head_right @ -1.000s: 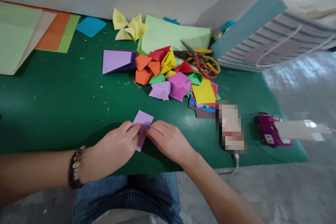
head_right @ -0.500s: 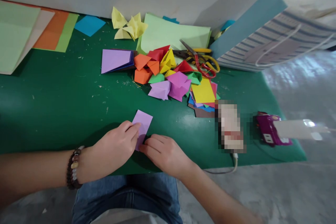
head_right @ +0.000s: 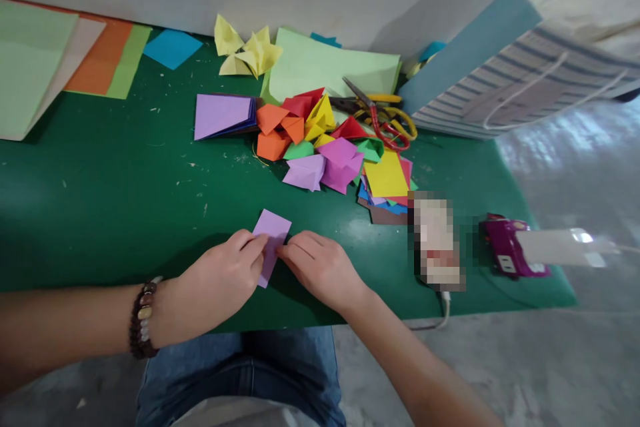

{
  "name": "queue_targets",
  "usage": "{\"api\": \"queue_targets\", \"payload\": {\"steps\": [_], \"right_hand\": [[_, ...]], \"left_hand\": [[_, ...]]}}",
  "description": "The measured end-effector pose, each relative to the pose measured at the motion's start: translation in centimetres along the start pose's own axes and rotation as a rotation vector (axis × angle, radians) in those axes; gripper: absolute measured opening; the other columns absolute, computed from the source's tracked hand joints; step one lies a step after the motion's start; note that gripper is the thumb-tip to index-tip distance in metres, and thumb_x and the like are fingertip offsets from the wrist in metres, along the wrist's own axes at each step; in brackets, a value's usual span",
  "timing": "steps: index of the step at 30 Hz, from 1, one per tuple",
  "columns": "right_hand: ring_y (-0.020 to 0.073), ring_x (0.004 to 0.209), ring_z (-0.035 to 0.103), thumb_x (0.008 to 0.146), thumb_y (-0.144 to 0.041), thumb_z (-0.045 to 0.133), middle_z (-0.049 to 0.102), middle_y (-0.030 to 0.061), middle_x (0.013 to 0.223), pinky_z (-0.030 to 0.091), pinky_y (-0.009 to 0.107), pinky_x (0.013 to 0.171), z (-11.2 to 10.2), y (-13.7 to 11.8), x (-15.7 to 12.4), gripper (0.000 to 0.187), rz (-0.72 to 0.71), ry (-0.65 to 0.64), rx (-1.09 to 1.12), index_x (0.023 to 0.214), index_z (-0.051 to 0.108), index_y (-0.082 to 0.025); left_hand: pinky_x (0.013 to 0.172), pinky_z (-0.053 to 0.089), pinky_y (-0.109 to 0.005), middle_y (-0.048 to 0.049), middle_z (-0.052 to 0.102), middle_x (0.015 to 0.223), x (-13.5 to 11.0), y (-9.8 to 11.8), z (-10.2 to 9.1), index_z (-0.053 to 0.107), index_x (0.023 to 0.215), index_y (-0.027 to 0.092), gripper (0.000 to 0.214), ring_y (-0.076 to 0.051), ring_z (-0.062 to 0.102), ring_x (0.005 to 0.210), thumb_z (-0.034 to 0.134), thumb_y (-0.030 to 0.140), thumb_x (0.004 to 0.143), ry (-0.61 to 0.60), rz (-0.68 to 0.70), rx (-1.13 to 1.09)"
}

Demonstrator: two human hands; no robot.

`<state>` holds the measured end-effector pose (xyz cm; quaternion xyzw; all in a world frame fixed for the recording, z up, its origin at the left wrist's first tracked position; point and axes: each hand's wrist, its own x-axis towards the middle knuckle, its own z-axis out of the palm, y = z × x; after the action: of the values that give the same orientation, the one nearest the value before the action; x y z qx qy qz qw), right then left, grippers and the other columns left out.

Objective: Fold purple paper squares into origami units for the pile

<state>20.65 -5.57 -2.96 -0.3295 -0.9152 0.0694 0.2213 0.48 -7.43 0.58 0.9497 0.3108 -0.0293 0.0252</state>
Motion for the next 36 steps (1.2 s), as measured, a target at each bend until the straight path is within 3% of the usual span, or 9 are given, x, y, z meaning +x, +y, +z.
{"api": "queue_targets", "payload": {"steps": [7,12,14,20,26,28,30,32,36], "right_hand": [[0.0132,0.062,0.057,0.091,-0.013,0.053,0.066,0.0041,0.071,0.046,0.025,0.055,-0.4,-1.5,-1.0,0.015,-0.064,-0.025,0.088,0.082,0.064,-0.016],[0.0127,0.066,0.061,0.091,-0.015,0.056,0.067,0.0018,0.072,0.05,0.025,0.06,-0.4,-1.1,-0.4,0.011,0.11,0.111,0.122,0.085,0.064,-0.02],[0.0135,0.068,0.062,0.092,-0.015,0.053,0.067,0.003,0.074,0.05,0.025,0.061,-0.1,-0.8,-0.1,0.014,0.134,0.092,0.066,0.084,0.064,-0.02],[0.0137,0.062,0.055,0.092,-0.012,0.048,0.061,0.0033,0.065,0.045,0.026,0.055,0.4,-1.7,-0.4,0.024,0.021,0.007,0.022,0.073,0.061,-0.017],[0.0135,0.062,0.055,0.091,-0.014,0.052,0.065,0.0025,0.07,0.046,0.027,0.056,0.2,-3.9,-1.8,0.017,-0.078,-0.061,0.175,0.081,0.065,-0.018],[0.0127,0.064,0.059,0.09,-0.015,0.054,0.066,0.0011,0.072,0.048,0.025,0.058,-0.3,-3.7,-2.0,0.013,0.004,-0.017,0.261,0.085,0.065,-0.02],[0.0121,0.066,0.061,0.09,-0.016,0.055,0.067,0.0002,0.075,0.049,0.024,0.058,-1.0,-2.8,-1.8,0.012,0.218,0.085,0.266,0.088,0.065,-0.022],[0.0132,0.063,0.058,0.088,-0.022,0.059,0.065,0.0018,0.079,0.049,0.026,0.056,-1.4,-1.6,-1.4,0.012,0.462,0.17,0.128,0.099,0.066,-0.023],[0.0131,0.058,0.053,0.086,-0.033,0.062,0.062,0.0061,0.089,0.047,0.029,0.054,-1.0,0.1,0.4,0.019,0.558,0.111,0.062,0.1,0.066,-0.021]], "left_hand": [[0.07,0.041,-0.032,-0.0129,0.061,0.093,0.1,-0.1,-0.4,0.069,0.092,0.009,0.027,-0.024,0.053,0.092,0.043,0.004,0.084,-0.046,0.018,-0.016],[0.071,0.043,-0.032,-0.015,0.061,0.103,0.0,-0.1,-0.4,0.067,0.102,0.008,0.029,-0.024,0.053,0.096,0.042,0.006,0.087,-0.04,-0.008,-0.032],[0.072,0.043,-0.033,-0.0163,0.061,0.105,0.0,-0.1,-0.2,0.065,0.106,0.007,0.03,-0.024,0.053,0.096,0.042,0.006,0.088,-0.021,-0.01,-0.026],[0.074,0.042,-0.033,-0.0134,0.061,0.095,0.0,-0.1,-0.3,0.068,0.092,0.009,0.026,-0.024,0.053,0.093,0.044,0.005,0.085,-0.034,0.012,-0.035],[0.072,0.042,-0.033,-0.0123,0.059,0.091,0.1,-0.2,-0.7,0.068,0.087,0.01,0.024,-0.024,0.052,0.091,0.045,0.004,0.084,-0.058,0.008,-0.013],[0.073,0.042,-0.033,-0.0124,0.06,0.093,0.1,-0.2,-0.7,0.068,0.089,0.01,0.024,-0.024,0.052,0.093,0.045,0.004,0.084,-0.057,0.015,-0.011],[0.074,0.042,-0.033,-0.0126,0.06,0.095,0.1,-0.2,-0.6,0.067,0.092,0.01,0.025,-0.023,0.053,0.094,0.044,0.004,0.084,-0.052,0.015,-0.009],[0.074,0.042,-0.033,-0.0127,0.061,0.096,0.0,-0.2,-0.6,0.067,0.093,0.01,0.025,-0.023,0.053,0.094,0.045,0.004,0.084,-0.053,0.01,0.003],[0.075,0.043,-0.033,-0.0122,0.063,0.096,0.0,-0.1,-0.2,0.066,0.097,0.009,0.022,-0.022,0.054,0.092,0.046,0.01,0.088,-0.002,0.02,0.047]]}}
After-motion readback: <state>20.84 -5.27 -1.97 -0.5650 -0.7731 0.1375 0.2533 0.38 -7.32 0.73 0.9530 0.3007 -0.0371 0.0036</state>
